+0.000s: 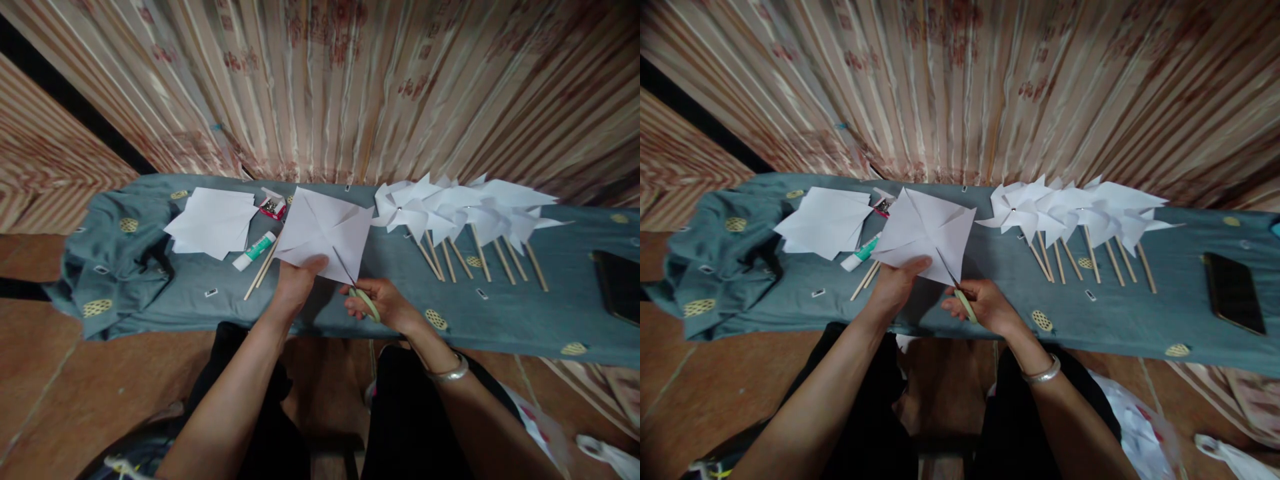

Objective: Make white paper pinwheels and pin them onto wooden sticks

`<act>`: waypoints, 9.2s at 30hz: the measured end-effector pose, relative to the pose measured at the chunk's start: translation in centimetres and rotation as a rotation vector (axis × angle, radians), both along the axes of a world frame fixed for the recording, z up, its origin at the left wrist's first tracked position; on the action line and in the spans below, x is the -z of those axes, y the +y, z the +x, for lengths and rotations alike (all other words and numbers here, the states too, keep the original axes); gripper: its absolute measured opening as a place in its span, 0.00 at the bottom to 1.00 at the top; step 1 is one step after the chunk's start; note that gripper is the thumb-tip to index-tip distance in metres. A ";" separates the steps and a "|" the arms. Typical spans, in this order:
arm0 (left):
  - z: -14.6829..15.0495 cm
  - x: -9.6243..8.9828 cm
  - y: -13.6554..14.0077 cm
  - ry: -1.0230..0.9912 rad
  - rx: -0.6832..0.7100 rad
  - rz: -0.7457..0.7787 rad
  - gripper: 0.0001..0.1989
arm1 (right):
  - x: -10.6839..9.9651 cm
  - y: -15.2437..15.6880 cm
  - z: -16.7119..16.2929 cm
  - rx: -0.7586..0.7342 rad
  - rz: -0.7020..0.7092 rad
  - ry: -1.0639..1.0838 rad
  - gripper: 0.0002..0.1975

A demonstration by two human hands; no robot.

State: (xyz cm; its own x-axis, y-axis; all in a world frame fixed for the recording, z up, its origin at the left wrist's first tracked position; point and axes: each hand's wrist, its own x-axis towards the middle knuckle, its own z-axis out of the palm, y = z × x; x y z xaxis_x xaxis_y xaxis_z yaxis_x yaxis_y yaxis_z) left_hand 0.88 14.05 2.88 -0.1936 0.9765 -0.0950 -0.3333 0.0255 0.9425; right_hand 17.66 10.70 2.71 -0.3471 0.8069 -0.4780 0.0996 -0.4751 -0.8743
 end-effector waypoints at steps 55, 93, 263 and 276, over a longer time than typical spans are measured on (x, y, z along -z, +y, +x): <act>0.0 -0.4 -0.5 -0.050 0.040 -0.090 0.24 | 0.0 0.2 -0.4 0.007 0.087 0.026 0.30; -0.4 -0.6 -0.6 -0.047 0.068 -0.120 0.22 | 0.2 0.2 0.1 -0.022 0.078 0.037 0.29; -2.9 3.7 -2.5 1.500 0.525 0.468 0.21 | 1.6 4.8 -1.7 0.572 0.054 0.364 0.17; -2.8 2.9 -2.4 1.466 0.571 0.403 0.20 | 1.8 4.9 -2.8 0.534 0.429 0.012 0.14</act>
